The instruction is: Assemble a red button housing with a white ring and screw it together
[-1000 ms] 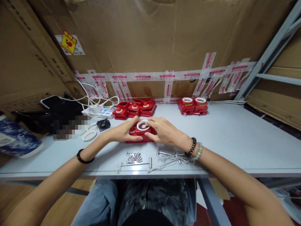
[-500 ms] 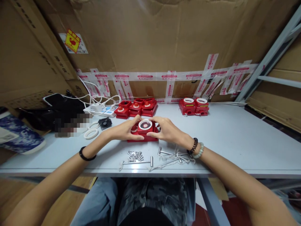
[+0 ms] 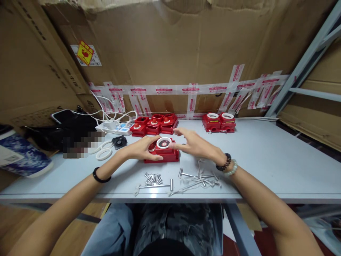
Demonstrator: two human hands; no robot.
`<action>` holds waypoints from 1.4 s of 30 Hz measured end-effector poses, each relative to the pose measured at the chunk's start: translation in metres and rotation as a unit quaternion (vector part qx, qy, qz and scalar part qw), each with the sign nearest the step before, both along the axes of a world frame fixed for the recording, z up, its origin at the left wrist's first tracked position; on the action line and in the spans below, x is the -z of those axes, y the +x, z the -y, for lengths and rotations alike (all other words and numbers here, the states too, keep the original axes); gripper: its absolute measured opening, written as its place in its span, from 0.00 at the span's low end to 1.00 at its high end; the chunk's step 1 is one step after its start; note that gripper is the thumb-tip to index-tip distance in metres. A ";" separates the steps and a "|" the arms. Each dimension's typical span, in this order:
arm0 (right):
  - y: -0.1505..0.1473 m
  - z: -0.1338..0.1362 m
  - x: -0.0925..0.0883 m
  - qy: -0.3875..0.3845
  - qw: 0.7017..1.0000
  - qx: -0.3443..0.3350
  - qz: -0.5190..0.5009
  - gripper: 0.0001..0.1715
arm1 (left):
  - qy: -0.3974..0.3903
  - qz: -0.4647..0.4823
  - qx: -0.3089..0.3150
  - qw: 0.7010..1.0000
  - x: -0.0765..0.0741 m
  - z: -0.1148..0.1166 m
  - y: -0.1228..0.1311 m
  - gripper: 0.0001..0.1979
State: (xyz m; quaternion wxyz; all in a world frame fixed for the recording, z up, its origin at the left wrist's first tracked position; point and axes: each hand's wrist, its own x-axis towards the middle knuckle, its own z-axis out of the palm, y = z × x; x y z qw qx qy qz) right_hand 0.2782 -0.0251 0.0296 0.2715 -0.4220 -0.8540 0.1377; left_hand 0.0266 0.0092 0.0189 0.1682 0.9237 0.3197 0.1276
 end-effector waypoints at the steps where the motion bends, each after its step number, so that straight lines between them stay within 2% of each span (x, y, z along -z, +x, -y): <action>1: 0.008 -0.001 -0.003 -0.007 0.999 0.027 0.018 0.34 | 0.004 -0.008 -0.002 1.000 -0.001 0.000 0.000 0.34; 4: 0.030 -0.003 -0.005 -0.084 0.985 0.075 0.129 0.40 | 0.018 -0.030 -0.012 0.999 -0.002 0.000 0.000 0.34; 6: 0.036 -0.004 -0.002 -0.113 0.971 0.085 0.191 0.40 | 0.029 -0.047 -0.023 0.998 -0.002 -0.001 -0.001 0.34; 8: 0.035 -0.005 0.003 -0.112 0.966 0.085 0.219 0.33 | 0.036 -0.058 -0.030 0.997 -0.002 -0.001 -0.002 0.34; 12: 0.029 -0.007 0.006 -0.085 0.963 0.063 0.248 0.13 | 0.031 -0.078 -0.040 0.996 -0.004 -0.001 0.000 0.35; 14: 0.029 -0.007 -0.001 -0.064 0.966 0.061 0.244 0.10 | 0.031 -0.093 -0.047 0.994 -0.008 0.001 0.002 0.34; 16: 0.032 -0.003 -0.014 -0.014 0.974 0.078 0.211 0.10 | 0.035 -0.117 -0.056 0.991 -0.012 0.003 0.005 0.33; 19: 0.032 0.008 -0.038 0.091 0.983 0.132 0.088 0.10 | 0.026 -0.150 -0.061 0.986 -0.017 0.005 0.010 0.32; 21: 0.028 0.015 -0.049 0.165 0.970 0.174 -0.042 0.14 | 0.008 -0.159 -0.060 0.985 -0.019 0.005 0.011 0.33; 23: 0.021 0.021 -0.054 0.191 0.950 0.185 -0.162 0.16 | -0.008 -0.162 -0.058 0.985 -0.020 0.004 0.012 0.34; 24: 0.017 0.022 -0.053 0.174 0.942 0.182 -0.222 0.17 | -0.015 -0.165 -0.057 0.984 -0.020 0.004 0.012 0.34; 27: 0.007 0.021 -0.047 0.058 0.911 0.157 -0.377 0.15 | -0.035 -0.174 -0.062 0.982 -0.019 0.002 0.012 0.35; 30: -0.002 0.018 -0.038 -0.020 0.883 0.127 -0.451 0.13 | -0.055 -0.176 -0.067 0.981 -0.018 0.001 0.014 0.36; 37: -0.028 0.025 -0.013 -0.109 0.898 0.080 -0.419 0.12 | -0.062 -0.187 -0.081 0.977 -0.016 0.000 0.017 0.37; 42: -0.043 0.025 0.004 -0.174 0.886 0.087 -0.421 0.14 | -0.074 -0.145 -0.051 0.985 -0.014 -0.001 0.015 0.34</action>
